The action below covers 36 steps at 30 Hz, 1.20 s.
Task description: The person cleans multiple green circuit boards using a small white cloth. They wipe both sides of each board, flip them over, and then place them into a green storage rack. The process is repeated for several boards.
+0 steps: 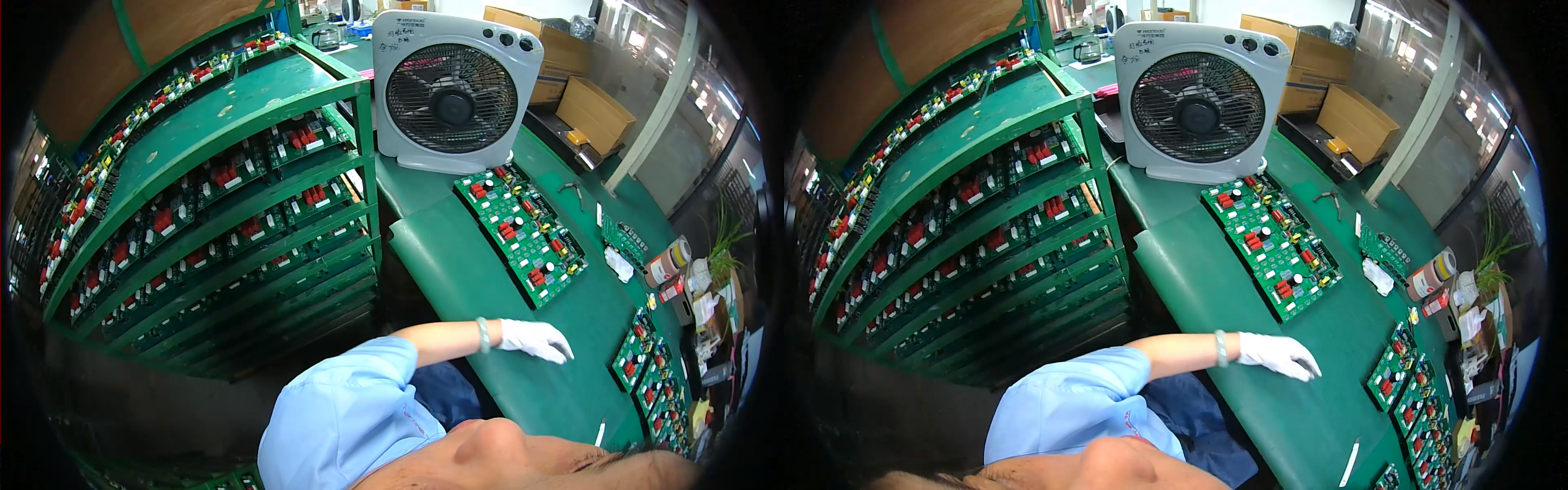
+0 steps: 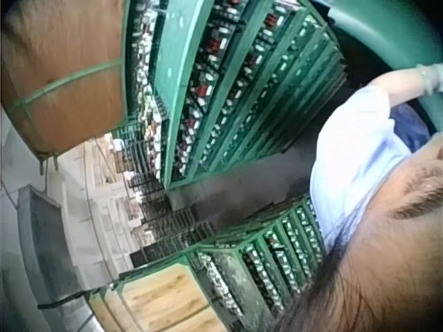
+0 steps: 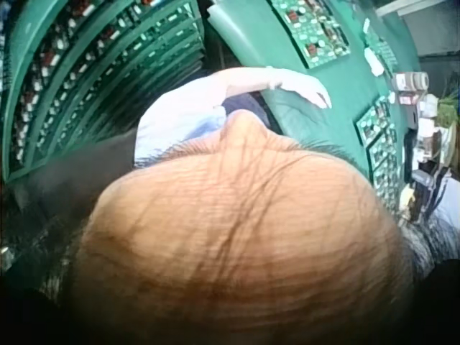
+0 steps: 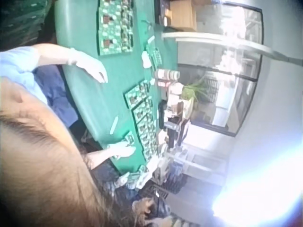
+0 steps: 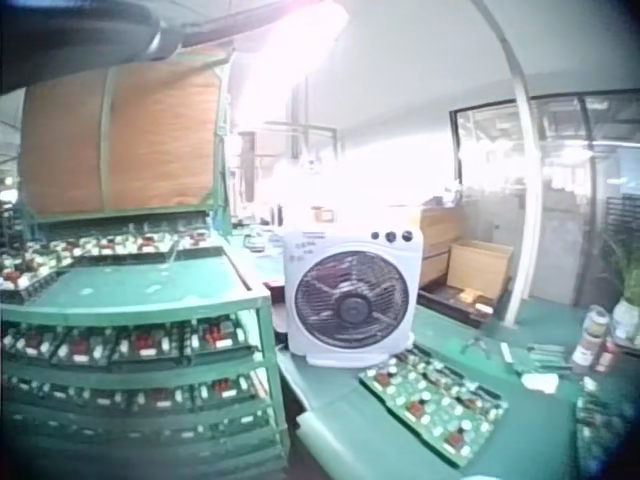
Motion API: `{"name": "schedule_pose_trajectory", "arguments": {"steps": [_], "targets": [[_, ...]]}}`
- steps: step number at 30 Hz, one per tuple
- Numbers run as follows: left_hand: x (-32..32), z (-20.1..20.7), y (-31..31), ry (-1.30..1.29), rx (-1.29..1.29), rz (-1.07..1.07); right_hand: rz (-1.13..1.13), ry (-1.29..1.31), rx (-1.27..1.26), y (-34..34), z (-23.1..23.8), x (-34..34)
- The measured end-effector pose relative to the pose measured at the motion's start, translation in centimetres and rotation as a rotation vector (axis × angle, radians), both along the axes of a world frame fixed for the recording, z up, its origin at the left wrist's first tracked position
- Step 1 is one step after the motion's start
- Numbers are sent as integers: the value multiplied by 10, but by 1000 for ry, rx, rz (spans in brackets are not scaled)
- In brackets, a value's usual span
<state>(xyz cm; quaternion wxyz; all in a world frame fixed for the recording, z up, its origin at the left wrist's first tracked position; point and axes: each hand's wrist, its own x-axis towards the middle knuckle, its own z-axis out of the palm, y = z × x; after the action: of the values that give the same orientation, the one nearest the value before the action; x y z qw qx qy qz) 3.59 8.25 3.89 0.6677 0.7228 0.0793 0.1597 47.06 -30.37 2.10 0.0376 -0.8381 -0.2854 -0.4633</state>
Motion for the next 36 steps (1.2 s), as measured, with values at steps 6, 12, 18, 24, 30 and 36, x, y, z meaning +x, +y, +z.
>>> {"name": "schedule_pose_trajectory", "arguments": {"steps": [6, 12, 18, 24, 30, 36], "targets": [[-84, -40, 31, -16, -137, 302, -113, 507, -76, -22, 22, -47], [-75, -34, 23, 29, 82, 495, -178, 715, -194, -33, 46, -64], [-75, -36, 25, 30, 220, 486, -140, 789, 68, -59, 4, -28], [-68, -43, 30, 45, 163, 446, -248, 804, 215, -64, 0, -38], [-75, -29, 25, 71, 127, 435, -340, 672, 45, -63, -23, -59], [-75, -47, 29, 21, 131, 446, -287, 776, 244, -61, -10, -81]]}}
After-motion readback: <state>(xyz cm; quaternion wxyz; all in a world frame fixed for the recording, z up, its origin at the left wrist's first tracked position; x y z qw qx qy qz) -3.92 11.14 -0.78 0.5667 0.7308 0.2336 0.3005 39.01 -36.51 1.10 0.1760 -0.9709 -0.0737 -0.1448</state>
